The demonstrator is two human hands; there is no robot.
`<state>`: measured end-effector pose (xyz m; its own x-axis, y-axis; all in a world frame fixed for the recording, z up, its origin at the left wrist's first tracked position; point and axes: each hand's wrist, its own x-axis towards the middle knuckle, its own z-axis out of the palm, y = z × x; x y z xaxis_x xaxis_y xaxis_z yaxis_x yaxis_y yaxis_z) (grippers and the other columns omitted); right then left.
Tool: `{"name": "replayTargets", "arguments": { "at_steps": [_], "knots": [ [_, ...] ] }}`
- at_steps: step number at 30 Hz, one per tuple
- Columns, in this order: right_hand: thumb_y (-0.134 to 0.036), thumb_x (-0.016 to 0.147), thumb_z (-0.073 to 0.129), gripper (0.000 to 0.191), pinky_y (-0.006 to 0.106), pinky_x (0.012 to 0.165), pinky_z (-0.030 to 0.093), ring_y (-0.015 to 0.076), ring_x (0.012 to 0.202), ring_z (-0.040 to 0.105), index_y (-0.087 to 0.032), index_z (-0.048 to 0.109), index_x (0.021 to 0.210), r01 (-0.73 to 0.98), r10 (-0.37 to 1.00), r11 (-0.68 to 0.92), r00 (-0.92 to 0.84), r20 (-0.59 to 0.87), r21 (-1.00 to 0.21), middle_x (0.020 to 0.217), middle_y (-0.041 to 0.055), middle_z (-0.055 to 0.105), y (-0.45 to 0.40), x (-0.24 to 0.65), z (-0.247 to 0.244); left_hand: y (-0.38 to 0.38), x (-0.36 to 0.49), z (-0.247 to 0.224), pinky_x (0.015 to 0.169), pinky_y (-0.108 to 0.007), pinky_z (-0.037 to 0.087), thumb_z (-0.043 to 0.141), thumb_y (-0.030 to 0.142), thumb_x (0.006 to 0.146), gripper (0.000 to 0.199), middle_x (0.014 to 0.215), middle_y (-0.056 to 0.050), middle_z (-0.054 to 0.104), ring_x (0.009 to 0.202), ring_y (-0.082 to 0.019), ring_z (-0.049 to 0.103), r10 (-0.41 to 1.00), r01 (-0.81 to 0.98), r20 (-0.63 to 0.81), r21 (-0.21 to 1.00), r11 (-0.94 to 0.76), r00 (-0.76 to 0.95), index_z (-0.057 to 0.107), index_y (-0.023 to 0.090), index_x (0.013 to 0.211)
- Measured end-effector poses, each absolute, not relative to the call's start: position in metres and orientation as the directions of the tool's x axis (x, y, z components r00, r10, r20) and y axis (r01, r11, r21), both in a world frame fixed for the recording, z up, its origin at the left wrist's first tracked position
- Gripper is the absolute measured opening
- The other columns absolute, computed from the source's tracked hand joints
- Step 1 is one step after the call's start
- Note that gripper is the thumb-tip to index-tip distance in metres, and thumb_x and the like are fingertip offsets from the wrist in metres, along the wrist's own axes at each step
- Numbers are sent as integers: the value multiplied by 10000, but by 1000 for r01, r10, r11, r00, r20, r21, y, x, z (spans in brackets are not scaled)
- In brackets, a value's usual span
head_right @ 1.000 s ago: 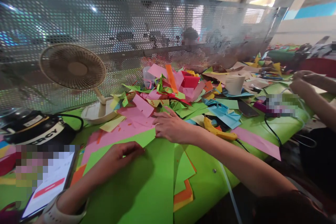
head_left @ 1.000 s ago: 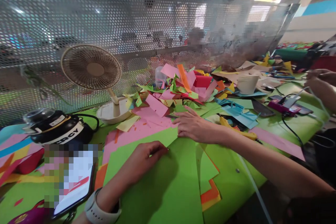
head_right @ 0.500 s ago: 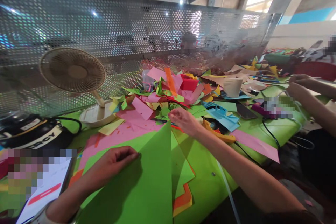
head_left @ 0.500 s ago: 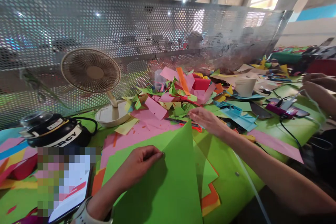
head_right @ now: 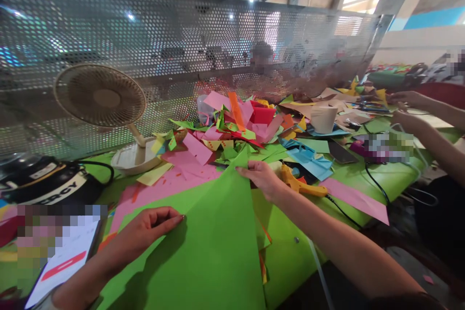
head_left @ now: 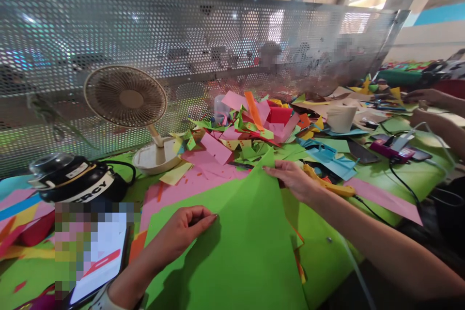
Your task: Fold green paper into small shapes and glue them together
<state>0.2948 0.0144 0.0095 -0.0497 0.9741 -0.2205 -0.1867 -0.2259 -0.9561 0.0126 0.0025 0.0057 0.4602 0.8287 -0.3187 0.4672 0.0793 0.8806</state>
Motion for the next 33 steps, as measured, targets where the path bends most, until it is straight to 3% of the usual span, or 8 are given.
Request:
{"name": "replayTargets", "arguments": {
  "at_steps": [12,20,25,28,33],
  "knots": [
    [-266,601,827,187,222,478,512,132,481,631,-163,674,630,-200,981,-174,53,-188,-964,565,10,697,20,312,16,-1,-21,-1,606,-249,397,684,586,686,418,617,21,579,604,-129,490,802,398,-378,897,192,463,633,171,682],
    [-279,570,844,208,220,477,515,125,471,622,-170,675,622,-220,982,-163,61,-180,-962,584,9,705,20,316,18,1,-34,-6,759,-311,491,709,564,701,394,748,-24,699,731,-177,630,760,347,-416,900,264,499,669,175,746],
    [-295,558,851,231,216,488,513,120,482,619,-174,669,633,-223,984,-165,32,-176,-961,585,0,699,20,312,20,4,-25,-2,881,-353,476,610,654,746,530,1003,-72,717,965,-228,638,863,257,-334,934,249,380,652,197,1009],
    [-324,551,857,270,221,486,501,126,493,622,-165,663,653,-214,984,-171,9,-177,-962,591,0,693,22,307,20,3,-9,1,904,-371,470,562,663,776,603,1125,-99,684,1060,-245,609,830,254,-322,940,225,456,582,203,1166],
    [-381,570,848,324,226,484,467,123,499,612,-151,652,688,-208,986,-166,-15,-167,-964,600,4,688,25,303,20,6,11,-6,921,-386,452,677,557,727,568,1089,-101,681,1031,-257,613,839,378,-276,921,92,469,591,193,1155]
  ]
}}
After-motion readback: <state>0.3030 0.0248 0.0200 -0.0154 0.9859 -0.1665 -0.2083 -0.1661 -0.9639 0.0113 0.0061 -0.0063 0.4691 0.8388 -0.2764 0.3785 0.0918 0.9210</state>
